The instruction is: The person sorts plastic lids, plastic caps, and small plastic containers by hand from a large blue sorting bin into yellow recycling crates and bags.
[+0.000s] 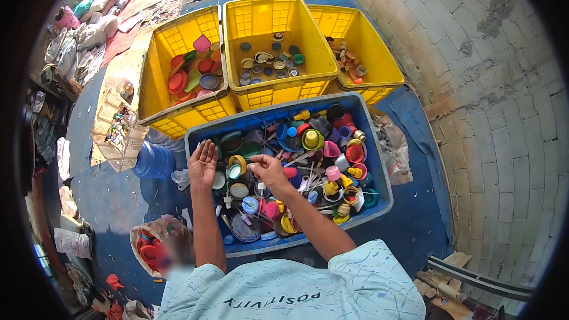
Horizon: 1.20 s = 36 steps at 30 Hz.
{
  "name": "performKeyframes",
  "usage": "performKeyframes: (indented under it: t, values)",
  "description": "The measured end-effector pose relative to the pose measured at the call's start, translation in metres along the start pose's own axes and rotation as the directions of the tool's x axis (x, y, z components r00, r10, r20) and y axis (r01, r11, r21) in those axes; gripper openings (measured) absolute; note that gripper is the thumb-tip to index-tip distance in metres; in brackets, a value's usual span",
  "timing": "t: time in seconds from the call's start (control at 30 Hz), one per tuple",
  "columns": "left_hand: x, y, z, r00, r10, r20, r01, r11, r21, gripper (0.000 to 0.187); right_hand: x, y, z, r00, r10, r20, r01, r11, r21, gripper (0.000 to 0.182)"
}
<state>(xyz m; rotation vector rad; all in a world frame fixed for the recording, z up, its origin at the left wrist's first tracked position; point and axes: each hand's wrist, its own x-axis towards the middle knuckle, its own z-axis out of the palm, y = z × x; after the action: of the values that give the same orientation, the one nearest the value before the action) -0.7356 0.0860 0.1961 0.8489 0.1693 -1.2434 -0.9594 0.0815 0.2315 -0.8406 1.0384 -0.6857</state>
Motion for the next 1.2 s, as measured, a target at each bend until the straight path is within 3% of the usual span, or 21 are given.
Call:
performKeyframes:
  t: [0.2,0.23,0.33,0.43,0.5,0.6,0.77,0.93,1.0,1.1,1.2]
  values:
    - [-0.086,-0.087,-0.009,0.999,0.031,0.015,-0.034,0.949,0.315,0.026,-0.1,0.022,-0.097,0.991,0.102,-0.081,-0.097,0.994,0.059,0.027]
    - [-0.099,-0.102,-0.011,0.998,0.07,-0.002,-0.064,0.924,0.377,0.026,-0.114,0.016,-0.112,0.996,0.058,-0.065,-0.055,0.997,0.052,0.025]
    - [-0.141,-0.141,-0.013,0.987,0.154,-0.044,-0.102,0.819,0.565,0.024,-0.136,0.001,-0.16,0.991,0.006,-0.134,-0.022,0.993,-0.118,0.024]
    - [-0.17,-0.174,-0.011,0.961,0.266,-0.078,-0.12,0.651,0.749,0.023,-0.144,-0.014,-0.21,0.983,-0.107,-0.147,0.094,0.991,-0.094,0.023]
    - [-0.174,-0.19,-0.014,0.932,0.357,0.062,-0.252,0.517,0.818,0.022,-0.138,-0.023,-0.242,0.974,-0.141,-0.178,0.119,0.985,-0.128,0.021]
    - [-0.181,-0.195,0.012,0.919,0.366,0.146,-0.269,0.309,0.912,0.022,-0.133,-0.04,-0.277,0.962,-0.198,-0.187,0.179,0.977,-0.112,0.022]
    - [-0.171,-0.196,0.04,0.904,0.362,0.229,-0.307,0.174,0.936,0.025,-0.128,-0.067,-0.296,0.953,-0.245,-0.179,0.204,0.954,-0.221,0.022]
    - [-0.145,-0.2,0.052,0.833,0.296,0.467,-0.419,-0.211,0.883,0.035,-0.139,-0.064,-0.29,0.908,-0.34,-0.245,0.235,0.898,-0.372,0.022]
    - [-0.131,-0.2,0.052,0.761,0.268,0.591,-0.482,-0.376,0.791,0.04,-0.148,-0.059,-0.281,0.907,-0.323,-0.272,0.201,0.897,-0.394,0.021]
    - [-0.119,-0.196,0.061,0.725,0.176,0.666,-0.526,-0.483,0.7,0.049,-0.16,-0.042,-0.267,0.913,-0.277,-0.298,0.169,0.925,-0.341,0.022]
    - [-0.103,-0.195,0.057,0.664,0.018,0.747,-0.595,-0.592,0.543,0.054,-0.167,-0.026,-0.259,0.932,-0.244,-0.267,0.118,0.902,-0.415,0.022]
